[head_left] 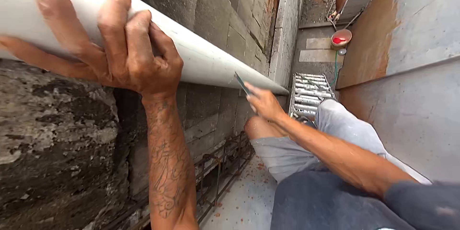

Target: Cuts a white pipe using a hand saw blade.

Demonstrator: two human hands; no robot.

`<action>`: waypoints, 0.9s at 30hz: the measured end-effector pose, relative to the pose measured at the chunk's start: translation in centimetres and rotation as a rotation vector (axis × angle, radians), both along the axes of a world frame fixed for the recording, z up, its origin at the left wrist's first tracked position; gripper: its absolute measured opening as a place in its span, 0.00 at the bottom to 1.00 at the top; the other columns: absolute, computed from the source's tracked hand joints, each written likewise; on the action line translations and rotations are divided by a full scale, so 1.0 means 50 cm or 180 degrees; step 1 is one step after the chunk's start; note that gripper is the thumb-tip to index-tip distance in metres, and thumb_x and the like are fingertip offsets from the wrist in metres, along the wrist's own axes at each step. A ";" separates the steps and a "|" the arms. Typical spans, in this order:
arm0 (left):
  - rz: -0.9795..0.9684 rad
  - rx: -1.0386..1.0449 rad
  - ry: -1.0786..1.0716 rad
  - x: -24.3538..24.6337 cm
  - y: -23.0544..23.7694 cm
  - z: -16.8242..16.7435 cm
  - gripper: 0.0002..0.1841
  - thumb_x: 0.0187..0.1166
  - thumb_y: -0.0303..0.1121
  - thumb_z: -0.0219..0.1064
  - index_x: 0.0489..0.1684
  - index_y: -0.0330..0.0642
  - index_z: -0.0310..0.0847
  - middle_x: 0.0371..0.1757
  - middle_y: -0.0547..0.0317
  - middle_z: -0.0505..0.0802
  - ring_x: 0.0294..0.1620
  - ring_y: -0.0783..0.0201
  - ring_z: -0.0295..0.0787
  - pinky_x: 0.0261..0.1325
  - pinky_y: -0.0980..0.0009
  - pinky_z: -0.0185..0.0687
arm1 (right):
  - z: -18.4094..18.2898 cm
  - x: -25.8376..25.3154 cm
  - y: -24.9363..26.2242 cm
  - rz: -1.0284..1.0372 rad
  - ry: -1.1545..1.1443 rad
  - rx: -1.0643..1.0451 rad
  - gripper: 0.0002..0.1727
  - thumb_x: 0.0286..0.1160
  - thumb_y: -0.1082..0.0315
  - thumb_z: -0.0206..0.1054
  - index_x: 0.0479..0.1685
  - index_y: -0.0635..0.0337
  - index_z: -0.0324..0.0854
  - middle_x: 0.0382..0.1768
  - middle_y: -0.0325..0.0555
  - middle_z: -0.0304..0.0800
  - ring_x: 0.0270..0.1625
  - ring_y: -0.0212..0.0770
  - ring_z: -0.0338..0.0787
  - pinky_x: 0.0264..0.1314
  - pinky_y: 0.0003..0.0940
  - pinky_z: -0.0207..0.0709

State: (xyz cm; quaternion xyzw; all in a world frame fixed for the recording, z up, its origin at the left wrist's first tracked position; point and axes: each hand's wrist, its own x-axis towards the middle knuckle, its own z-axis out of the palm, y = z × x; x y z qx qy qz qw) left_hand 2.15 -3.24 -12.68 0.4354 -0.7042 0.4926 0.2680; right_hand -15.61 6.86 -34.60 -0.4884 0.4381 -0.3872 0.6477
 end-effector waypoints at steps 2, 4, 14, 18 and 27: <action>0.0069 0.0072 0.0051 -0.011 0.016 -0.003 0.11 0.82 0.43 0.63 0.50 0.63 0.94 0.66 0.68 0.92 0.85 0.44 0.70 0.80 0.27 0.45 | -0.013 0.031 -0.028 -0.0084 -0.0138 -0.0081 0.27 0.90 0.69 0.54 0.88 0.57 0.68 0.21 0.45 0.81 0.16 0.36 0.73 0.23 0.35 0.73; 0.0044 -0.0011 -0.0013 -0.013 0.011 0.005 0.11 0.82 0.44 0.63 0.50 0.63 0.93 0.66 0.68 0.93 0.83 0.44 0.72 0.80 0.27 0.45 | -0.010 0.032 -0.033 -0.0096 -0.0173 -0.0095 0.27 0.91 0.68 0.54 0.89 0.54 0.67 0.19 0.46 0.78 0.14 0.37 0.71 0.19 0.34 0.70; -0.0065 -0.0014 -0.0060 -0.019 0.022 0.000 0.09 0.80 0.41 0.64 0.43 0.61 0.93 0.63 0.70 0.93 0.84 0.47 0.71 0.82 0.30 0.41 | 0.014 -0.011 -0.004 0.0166 -0.0347 0.0369 0.28 0.94 0.65 0.51 0.92 0.51 0.61 0.22 0.45 0.89 0.13 0.33 0.77 0.19 0.28 0.74; -0.0090 0.0085 0.0058 -0.041 0.034 -0.013 0.09 0.79 0.38 0.63 0.39 0.58 0.93 0.63 0.65 0.94 0.85 0.43 0.69 0.84 0.30 0.36 | -0.006 -0.045 0.022 0.0237 -0.0370 0.0406 0.26 0.94 0.61 0.54 0.88 0.53 0.67 0.32 0.44 0.93 0.18 0.32 0.84 0.24 0.27 0.80; -0.0319 0.1491 0.3232 -0.154 0.248 -0.284 0.20 0.84 0.36 0.57 0.64 0.30 0.81 0.81 0.42 0.77 0.88 0.51 0.63 0.90 0.57 0.58 | -0.076 -0.191 0.105 0.0378 0.0605 0.0575 0.25 0.94 0.56 0.50 0.79 0.61 0.76 0.43 0.45 0.95 0.30 0.36 0.91 0.37 0.35 0.87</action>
